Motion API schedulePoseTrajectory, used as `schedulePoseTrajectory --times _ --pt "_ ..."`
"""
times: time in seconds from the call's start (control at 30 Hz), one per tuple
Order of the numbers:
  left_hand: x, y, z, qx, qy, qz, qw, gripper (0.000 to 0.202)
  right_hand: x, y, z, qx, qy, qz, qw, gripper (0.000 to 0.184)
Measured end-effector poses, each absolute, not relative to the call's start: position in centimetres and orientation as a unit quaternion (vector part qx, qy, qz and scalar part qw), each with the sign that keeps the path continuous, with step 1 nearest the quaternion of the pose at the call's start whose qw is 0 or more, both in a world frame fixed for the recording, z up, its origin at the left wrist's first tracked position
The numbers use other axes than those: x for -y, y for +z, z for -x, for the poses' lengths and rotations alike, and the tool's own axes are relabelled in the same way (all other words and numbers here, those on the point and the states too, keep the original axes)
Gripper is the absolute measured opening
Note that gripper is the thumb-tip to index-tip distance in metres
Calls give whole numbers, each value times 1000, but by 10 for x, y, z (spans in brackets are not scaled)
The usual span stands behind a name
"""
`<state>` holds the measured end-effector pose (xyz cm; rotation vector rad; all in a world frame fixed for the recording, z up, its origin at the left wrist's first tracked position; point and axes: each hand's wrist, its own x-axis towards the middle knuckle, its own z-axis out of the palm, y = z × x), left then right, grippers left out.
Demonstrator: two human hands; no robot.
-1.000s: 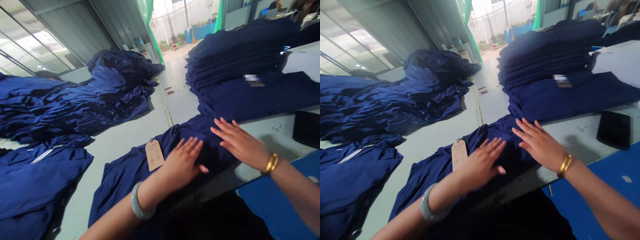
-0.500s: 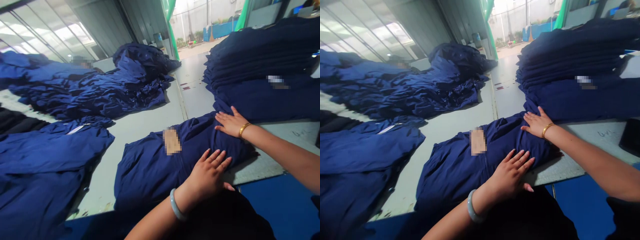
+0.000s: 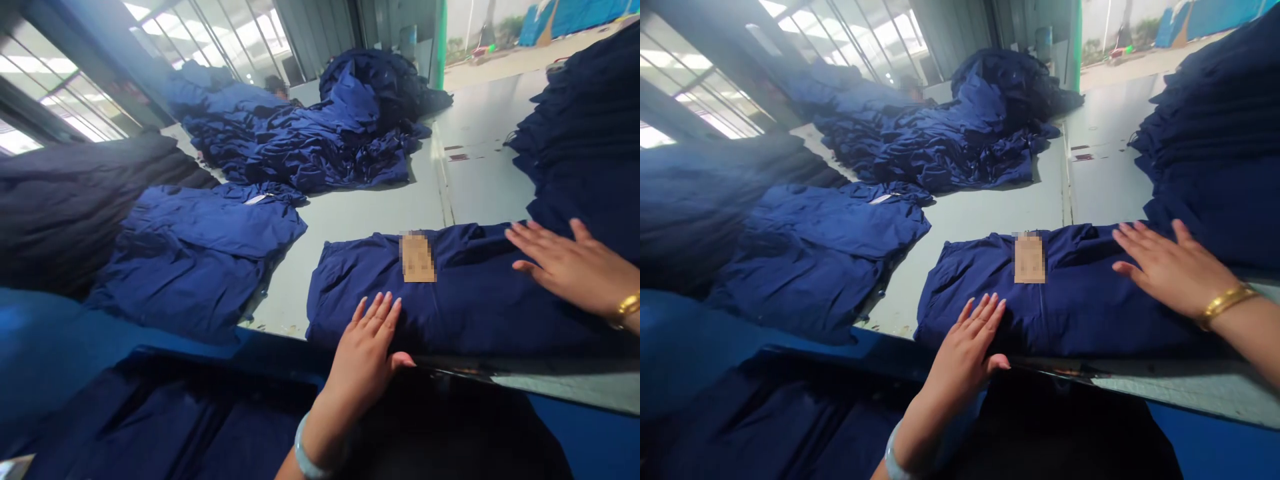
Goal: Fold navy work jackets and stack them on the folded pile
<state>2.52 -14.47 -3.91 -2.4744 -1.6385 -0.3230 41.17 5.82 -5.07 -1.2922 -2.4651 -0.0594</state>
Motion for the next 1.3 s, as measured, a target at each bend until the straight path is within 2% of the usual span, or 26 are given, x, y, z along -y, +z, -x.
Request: schedulePoseTrajectory --times 0.1,0.2,0.33,0.5,0.63,0.77,0.87,0.93,1.07,1.13,1.23,1.3 --pt "168 -51 -3 584 -133 787 148 85 -61 -1 -316 936 105 326 86 73" --pt "179 -64 13 606 -145 759 189 81 -55 17 -194 961 188 203 30 65" --pt "177 -83 23 597 -158 762 195 75 -60 -8 -75 961 208 178 -27 60" --pt "170 -92 26 595 -164 762 194 77 -77 -41 -41 965 203 167 -28 54" --pt "170 -87 32 591 -154 774 170 76 -80 -37 -45 962 212 169 -20 53" --pt "171 -75 45 596 -175 769 150 70 -81 -5 -72 966 209 148 19 58" --pt "165 -66 57 636 -188 731 160 68 -79 18 -138 968 163 174 79 63" --pt "159 -62 65 666 -168 712 147 70 -78 22 -203 954 132 248 101 64" --pt "146 -61 77 706 -133 688 108 79 -85 -4 -334 890 76 441 91 67" --pt "139 -66 79 717 -117 683 77 81 -92 -28 -376 853 66 515 59 69" --pt "133 -75 84 729 -106 676 19 78 -103 -57 -401 819 94 566 12 73" --pt "131 -80 92 733 -120 669 -14 72 -109 -63 -403 814 120 568 11 74"
